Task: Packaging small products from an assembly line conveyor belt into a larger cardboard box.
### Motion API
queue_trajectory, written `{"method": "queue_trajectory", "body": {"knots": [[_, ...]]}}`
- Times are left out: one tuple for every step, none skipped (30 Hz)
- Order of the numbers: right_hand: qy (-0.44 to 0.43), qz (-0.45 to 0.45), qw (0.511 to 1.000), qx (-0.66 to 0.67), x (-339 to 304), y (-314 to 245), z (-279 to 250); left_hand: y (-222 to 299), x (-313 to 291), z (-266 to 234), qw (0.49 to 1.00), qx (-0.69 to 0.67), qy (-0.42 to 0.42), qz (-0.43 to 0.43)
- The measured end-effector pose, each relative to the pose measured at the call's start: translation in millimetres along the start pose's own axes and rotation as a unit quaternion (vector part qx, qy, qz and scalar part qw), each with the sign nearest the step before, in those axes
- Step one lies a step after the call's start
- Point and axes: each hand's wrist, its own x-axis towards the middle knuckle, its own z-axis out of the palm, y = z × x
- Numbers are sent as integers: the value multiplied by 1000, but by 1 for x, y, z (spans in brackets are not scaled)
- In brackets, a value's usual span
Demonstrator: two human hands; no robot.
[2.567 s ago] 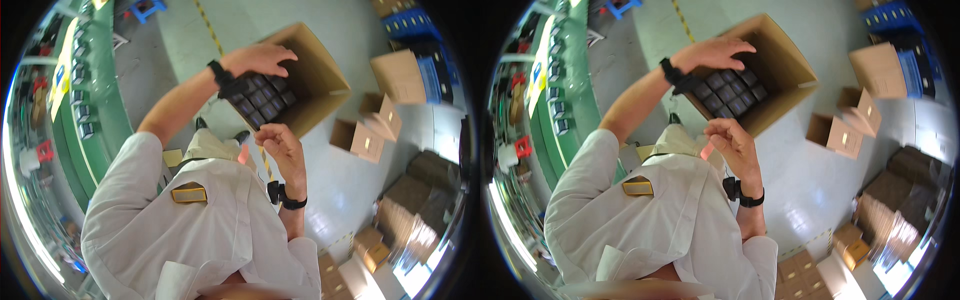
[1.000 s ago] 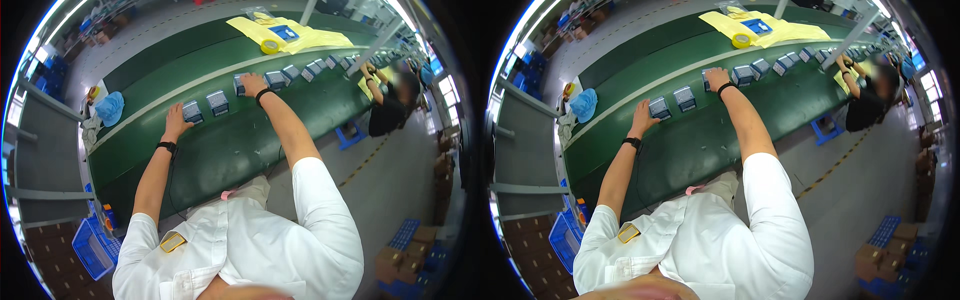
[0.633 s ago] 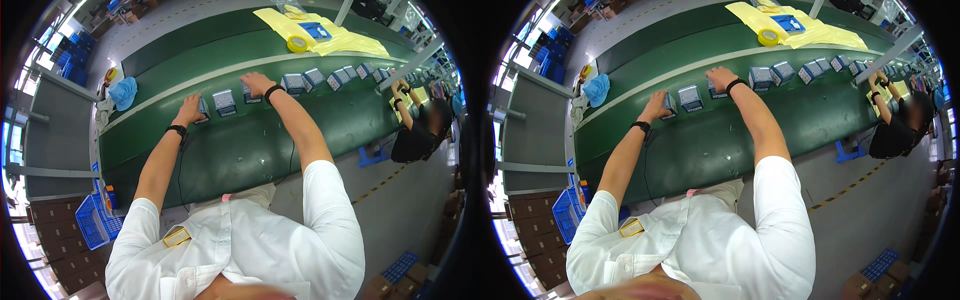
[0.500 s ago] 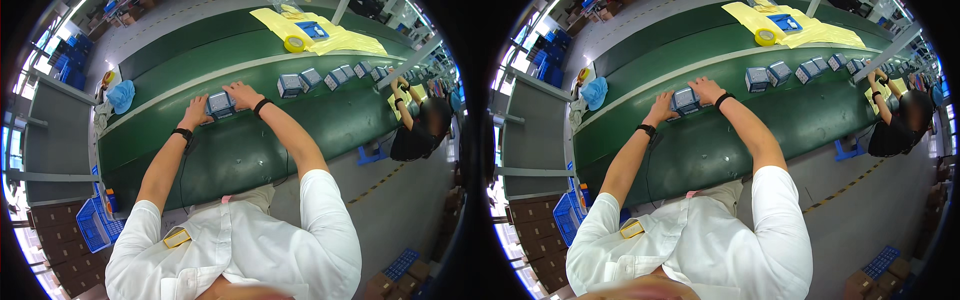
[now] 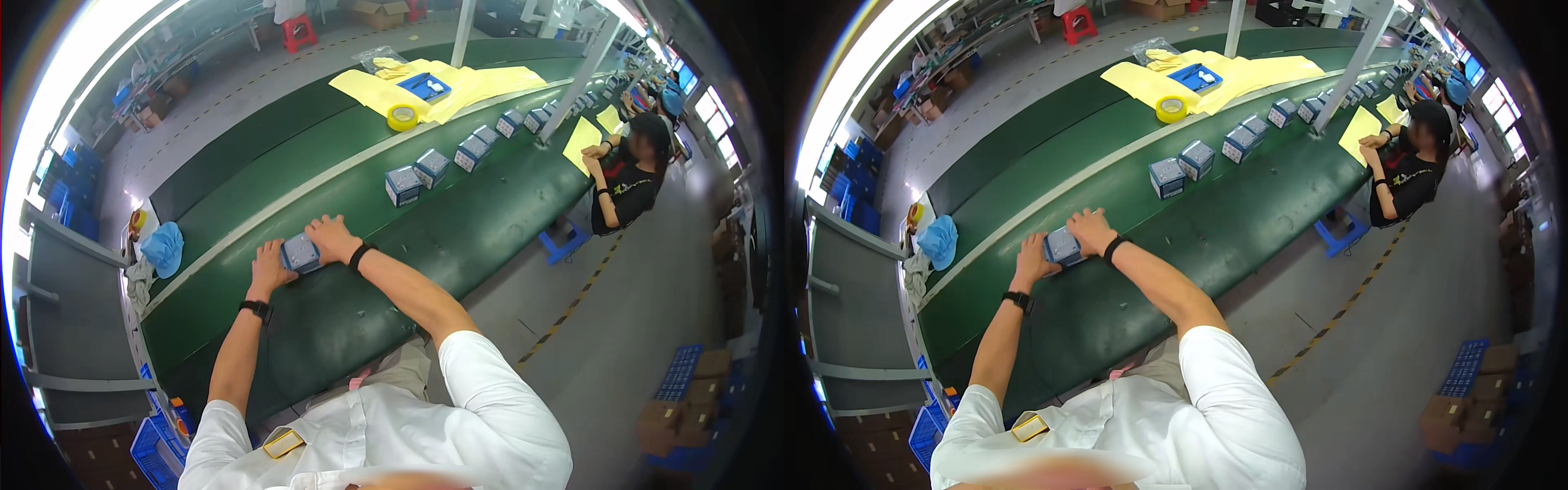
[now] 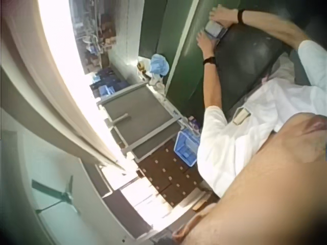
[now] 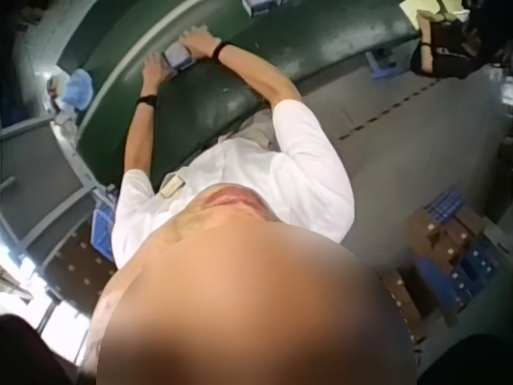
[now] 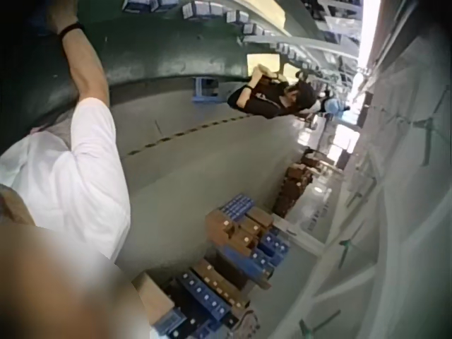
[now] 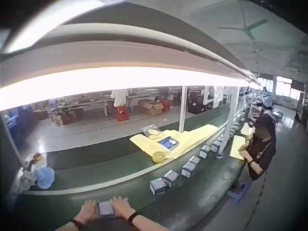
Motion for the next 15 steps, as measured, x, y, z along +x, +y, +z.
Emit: {"method": "queue_trajectory", "body": {"knots": [[41, 3, 999, 19, -11, -18, -2, -5, -21, -6, 1000, 6, -2, 8], [40, 4, 999, 32, -26, -39, -2, -10, -45, -10, 1000, 11, -6, 16], [44, 6, 998, 40, -46, -64, -6, -11, -74, -17, 1000, 17, -4, 25], [42, 9, 998, 45, -63, -88, -2, -14, -102, -19, 999, 23, -2, 34], [42, 13, 998, 48, -79, -113, 2, -23, -133, -14, 999, 13, -22, 33], [44, 25, 998, 47, -94, -138, 11, -34, -157, -11, 998, 4, -45, 35], [34, 33, 998, 47, -109, -162, 21, -41, -171, -8, 998, 5, -49, 47], [19, 40, 998, 52, -122, -186, 29, -49, -192, -1, 998, -3, -37, 52], [19, 53, 997, 55, -126, -201, 32, -60, -208, 7, 998, -10, -26, 58], [29, 77, 996, 46, -128, -214, 34, -73, -222, 13, 998, -18, -16, 65], [40, 98, 994, 35, -127, -220, 34, -82, -222, 14, 997, -17, -24, 74], [50, 124, 991, 27, -130, -234, 37, -93, -216, 14, 991, -32, -33, 128], [34, 155, 987, 14, -135, -245, 43, -104, -210, 13, 981, -49, -43, 182], [20, 188, 982, 1, -138, -251, 47, -112, -201, 15, 972, -48, -57, 223], [18, 217, 976, 0, -141, -265, 46, -120, -199, 14, 960, -48, -75, 265]]}}
